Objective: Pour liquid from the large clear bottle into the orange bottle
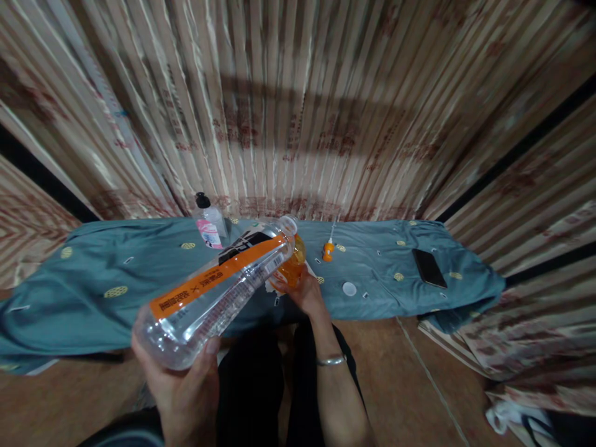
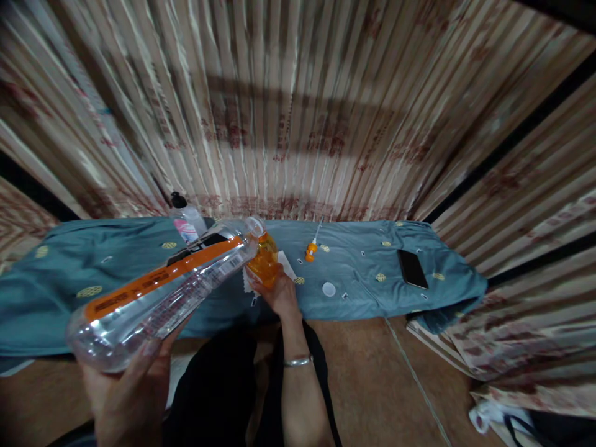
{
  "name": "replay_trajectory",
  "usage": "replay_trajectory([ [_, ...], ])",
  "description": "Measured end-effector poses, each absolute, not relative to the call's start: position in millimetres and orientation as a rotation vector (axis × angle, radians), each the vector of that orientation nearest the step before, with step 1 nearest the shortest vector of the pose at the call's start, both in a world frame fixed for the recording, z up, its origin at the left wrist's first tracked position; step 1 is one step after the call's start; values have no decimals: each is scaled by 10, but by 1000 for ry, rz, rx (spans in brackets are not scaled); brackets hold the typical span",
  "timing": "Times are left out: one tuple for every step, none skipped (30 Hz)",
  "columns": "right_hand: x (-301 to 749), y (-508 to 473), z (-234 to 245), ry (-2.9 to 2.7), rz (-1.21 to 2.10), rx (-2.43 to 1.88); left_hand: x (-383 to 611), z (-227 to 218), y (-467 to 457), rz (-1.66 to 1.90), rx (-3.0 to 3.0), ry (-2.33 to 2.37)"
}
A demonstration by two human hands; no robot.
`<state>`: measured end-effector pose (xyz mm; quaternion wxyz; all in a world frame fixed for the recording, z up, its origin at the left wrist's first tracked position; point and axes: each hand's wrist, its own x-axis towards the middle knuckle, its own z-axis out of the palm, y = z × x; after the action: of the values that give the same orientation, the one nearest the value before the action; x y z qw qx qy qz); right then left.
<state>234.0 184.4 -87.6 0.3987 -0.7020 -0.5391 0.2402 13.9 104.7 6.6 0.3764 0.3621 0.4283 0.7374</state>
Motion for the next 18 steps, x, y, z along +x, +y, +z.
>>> replay_trajectory([
  [2345, 1834, -864, -1365, 624, -1760, 141, 67, 1045, 1900, 877, 1068],
  [2349, 1824, -852, -1365, 635, -1740, 143, 70, 1043, 1915, 837, 1045],
  [2351, 1816, -840, -1364, 641, -1718, 146, 73, 1041, 1924, 811, 1029],
  [2353, 1810, -829, -1363, 641, -1696, 148, 76, 1038, 1931, 802, 1023],
  [2355, 1805, -820, -1365, 638, -1676, 149, 78, 1035, 1929, 796, 1022],
  [2357, 1803, -811, -1367, 636, -1659, 149, 80, 1032, 1927, 788, 1026],
  [2360, 1801, -804, -1370, 636, -1649, 147, 80, 1029, 1926, 776, 1031],
  [2363, 1800, -799, -1373, 639, -1645, 144, 79, 1026, 1919, 763, 1038],
  [2367, 1799, -794, -1376, 643, -1647, 142, 78, 1024, 1915, 747, 1045],
  [2371, 1798, -790, -1379, 647, -1651, 139, 75, 1023, 1914, 731, 1051],
  [2375, 1796, -787, -1381, 649, -1651, 136, 71, 1022, 1914, 718, 1056],
  [2378, 1793, -783, -1383, 648, -1649, 134, 66, 1023, 1919, 709, 1060],
  [2379, 1790, -779, -1385, 646, -1644, 132, 61, 1023, 1921, 706, 1066],
  [2381, 1786, -774, -1386, 642, -1638, 129, 55, 1025, 1919, 710, 1077],
  [2381, 1783, -769, -1387, 636, -1632, 126, 47, 1027, 1915, 720, 1091],
  [2381, 1781, -764, -1390, 629, -1627, 122, 39, 1029, 1906, 734, 1107],
  [2381, 1779, -760, -1394, 623, -1627, 117, 30, 1032, 1895, 748, 1121],
  [2380, 1779, -758, -1399, 620, -1632, 112, 22, 1035, 1887, 756, 1135],
])
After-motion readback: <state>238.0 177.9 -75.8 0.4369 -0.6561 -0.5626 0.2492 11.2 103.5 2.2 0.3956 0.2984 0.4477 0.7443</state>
